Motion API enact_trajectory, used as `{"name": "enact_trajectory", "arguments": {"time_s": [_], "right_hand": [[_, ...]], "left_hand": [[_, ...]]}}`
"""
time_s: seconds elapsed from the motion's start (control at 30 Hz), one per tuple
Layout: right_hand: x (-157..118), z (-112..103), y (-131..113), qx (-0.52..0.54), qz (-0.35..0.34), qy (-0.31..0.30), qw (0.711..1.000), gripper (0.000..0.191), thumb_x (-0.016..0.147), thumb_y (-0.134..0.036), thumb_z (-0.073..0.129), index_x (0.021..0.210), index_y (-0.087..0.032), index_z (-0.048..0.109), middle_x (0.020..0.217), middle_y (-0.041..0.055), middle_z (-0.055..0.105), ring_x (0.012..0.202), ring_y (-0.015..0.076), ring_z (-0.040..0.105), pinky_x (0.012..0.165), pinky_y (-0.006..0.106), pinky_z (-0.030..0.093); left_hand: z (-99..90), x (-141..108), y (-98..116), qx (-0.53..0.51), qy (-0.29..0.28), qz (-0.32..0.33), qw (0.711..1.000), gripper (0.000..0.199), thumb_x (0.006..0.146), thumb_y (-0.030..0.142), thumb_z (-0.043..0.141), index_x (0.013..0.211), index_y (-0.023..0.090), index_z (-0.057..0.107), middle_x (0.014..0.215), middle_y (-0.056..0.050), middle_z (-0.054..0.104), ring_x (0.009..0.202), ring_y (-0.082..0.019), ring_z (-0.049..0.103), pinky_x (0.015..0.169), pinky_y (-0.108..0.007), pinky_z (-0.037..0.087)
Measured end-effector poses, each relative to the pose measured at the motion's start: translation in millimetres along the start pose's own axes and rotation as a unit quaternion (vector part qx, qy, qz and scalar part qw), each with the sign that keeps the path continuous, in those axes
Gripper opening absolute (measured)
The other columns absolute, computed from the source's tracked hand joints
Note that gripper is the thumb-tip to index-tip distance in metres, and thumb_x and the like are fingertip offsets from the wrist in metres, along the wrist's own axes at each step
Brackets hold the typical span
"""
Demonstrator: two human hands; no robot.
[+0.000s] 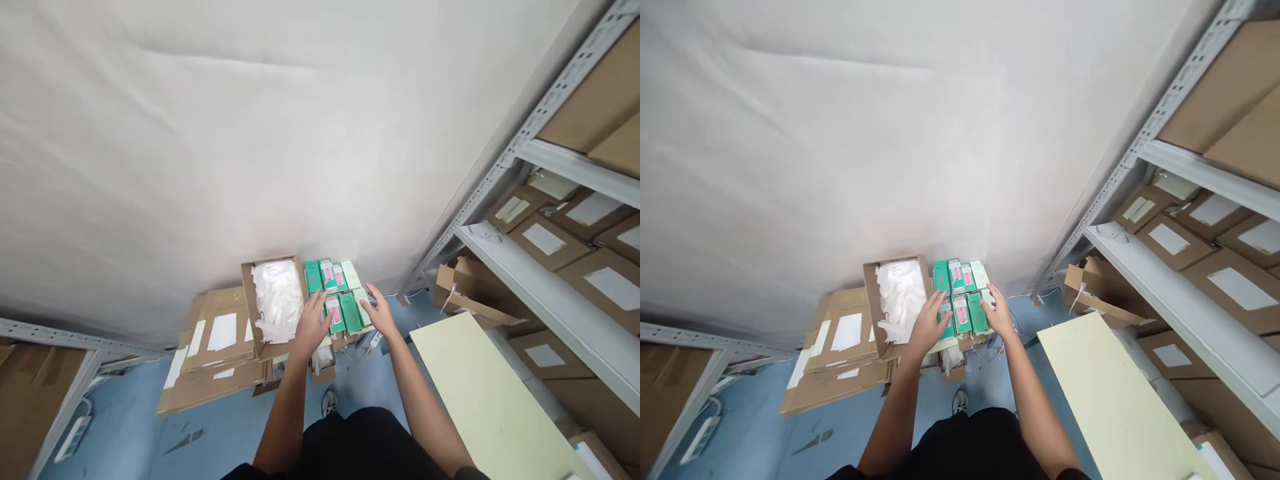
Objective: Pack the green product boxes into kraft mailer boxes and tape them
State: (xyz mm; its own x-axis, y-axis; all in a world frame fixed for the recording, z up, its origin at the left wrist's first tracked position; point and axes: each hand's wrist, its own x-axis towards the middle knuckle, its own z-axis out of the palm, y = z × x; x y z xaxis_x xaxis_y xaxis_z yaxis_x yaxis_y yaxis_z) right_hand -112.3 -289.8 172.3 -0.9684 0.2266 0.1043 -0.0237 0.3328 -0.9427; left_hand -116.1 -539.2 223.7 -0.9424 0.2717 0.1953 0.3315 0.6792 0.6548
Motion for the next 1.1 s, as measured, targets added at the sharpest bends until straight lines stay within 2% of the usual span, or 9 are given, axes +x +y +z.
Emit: {"name": "enact_trajectory", "arguments": {"time_s": [0.1, 0.2, 0.3, 0.47, 0.6, 0.8, 0.9, 1.0, 1.1], "right_hand": [[17, 28, 3, 0.004, 0.008, -0.025, 1.000, 0.062, 0.088, -0.046, 0.064, 0.148, -0.029, 0.056, 0.156, 0.0114, 0.053, 0.132, 0.0318, 0.060, 0.099, 0.048, 0.057], [32, 47, 14, 0.000, 0.015, -0.052, 0.999, 0.063, 0.088, -0.046, 0.063, 0.148, -0.028, 0.055, 0.152, 0.0106, 0.057, 0.130, 0.0305, 0.061, 0.098, 0.046, 0.058], [50, 61, 30, 0.002, 0.016, -0.068, 0.998, 0.063, 0.088, -0.045, 0.061, 0.149, -0.029, 0.054, 0.151, 0.0098, 0.058, 0.128, 0.0291, 0.063, 0.096, 0.045, 0.059], [89, 75, 59, -0.014, 0.054, -0.069, 0.996, 0.063, 0.086, -0.047, 0.061, 0.146, -0.028, 0.057, 0.147, 0.0110, 0.061, 0.122, 0.0311, 0.067, 0.096, 0.048, 0.059], [122, 81, 87, -0.010, 0.075, -0.090, 0.993, 0.062, 0.084, -0.048, 0.063, 0.143, -0.028, 0.060, 0.142, 0.0111, 0.065, 0.119, 0.0318, 0.069, 0.099, 0.050, 0.058], [146, 88, 139, 0.011, 0.107, -0.114, 0.988, 0.062, 0.081, -0.048, 0.063, 0.138, -0.025, 0.063, 0.141, 0.0115, 0.066, 0.118, 0.0314, 0.069, 0.102, 0.053, 0.055], [153, 93, 165, 0.028, 0.139, -0.133, 0.981, 0.063, 0.079, -0.047, 0.064, 0.137, -0.024, 0.064, 0.141, 0.0128, 0.066, 0.116, 0.0311, 0.070, 0.100, 0.053, 0.056], [165, 103, 186, 0.038, 0.166, -0.139, 0.976, 0.063, 0.078, -0.045, 0.063, 0.137, -0.022, 0.063, 0.138, 0.0136, 0.068, 0.113, 0.0290, 0.071, 0.096, 0.050, 0.057], [179, 124, 198, 0.030, 0.134, -0.150, 0.979, 0.061, 0.080, -0.044, 0.062, 0.137, -0.021, 0.063, 0.128, 0.0127, 0.073, 0.108, 0.0271, 0.072, 0.094, 0.047, 0.058]], "left_hand": [[-7.5, -1, -19, -0.030, 0.010, -0.029, 0.999, 0.059, 0.099, 0.037, 0.053, 0.156, 0.023, 0.045, 0.163, -0.012, 0.044, 0.151, -0.028, 0.041, 0.124, -0.050, 0.037], [0.7, 3, -34, -0.062, 0.009, -0.046, 0.997, 0.059, 0.099, 0.035, 0.052, 0.156, 0.023, 0.044, 0.162, -0.011, 0.045, 0.152, -0.026, 0.041, 0.124, -0.048, 0.036], [22.8, 11, -47, -0.088, -0.009, -0.061, 0.994, 0.059, 0.099, 0.035, 0.053, 0.156, 0.022, 0.044, 0.162, -0.011, 0.046, 0.152, -0.026, 0.041, 0.124, -0.047, 0.036], [74.6, 43, -68, -0.088, -0.068, -0.114, 0.987, 0.068, 0.094, 0.035, 0.059, 0.158, 0.020, 0.041, 0.165, -0.014, 0.040, 0.155, -0.028, 0.035, 0.126, -0.048, 0.032], [112.6, 94, -90, -0.094, -0.091, -0.178, 0.975, 0.072, 0.090, 0.034, 0.064, 0.156, 0.017, 0.043, 0.162, -0.017, 0.045, 0.153, -0.031, 0.039, 0.125, -0.048, 0.033], [161.6, 174, -117, -0.038, -0.060, -0.304, 0.950, 0.063, 0.089, 0.025, 0.064, 0.147, 0.006, 0.051, 0.157, -0.024, 0.049, 0.150, -0.030, 0.042, 0.122, -0.039, 0.034], [180.1, 187, -127, -0.014, -0.054, -0.323, 0.945, 0.064, 0.086, 0.021, 0.066, 0.146, 0.006, 0.050, 0.153, -0.025, 0.051, 0.145, -0.030, 0.047, 0.119, -0.037, 0.035], [190.1, 187, -137, -0.002, -0.044, -0.342, 0.939, 0.065, 0.084, 0.017, 0.066, 0.147, 0.009, 0.050, 0.151, -0.022, 0.054, 0.142, -0.028, 0.049, 0.118, -0.035, 0.035], [194.2, 183, -147, -0.001, -0.046, -0.366, 0.929, 0.058, 0.085, 0.015, 0.065, 0.142, 0.006, 0.055, 0.144, -0.024, 0.059, 0.137, -0.030, 0.054, 0.115, -0.036, 0.038]]}}
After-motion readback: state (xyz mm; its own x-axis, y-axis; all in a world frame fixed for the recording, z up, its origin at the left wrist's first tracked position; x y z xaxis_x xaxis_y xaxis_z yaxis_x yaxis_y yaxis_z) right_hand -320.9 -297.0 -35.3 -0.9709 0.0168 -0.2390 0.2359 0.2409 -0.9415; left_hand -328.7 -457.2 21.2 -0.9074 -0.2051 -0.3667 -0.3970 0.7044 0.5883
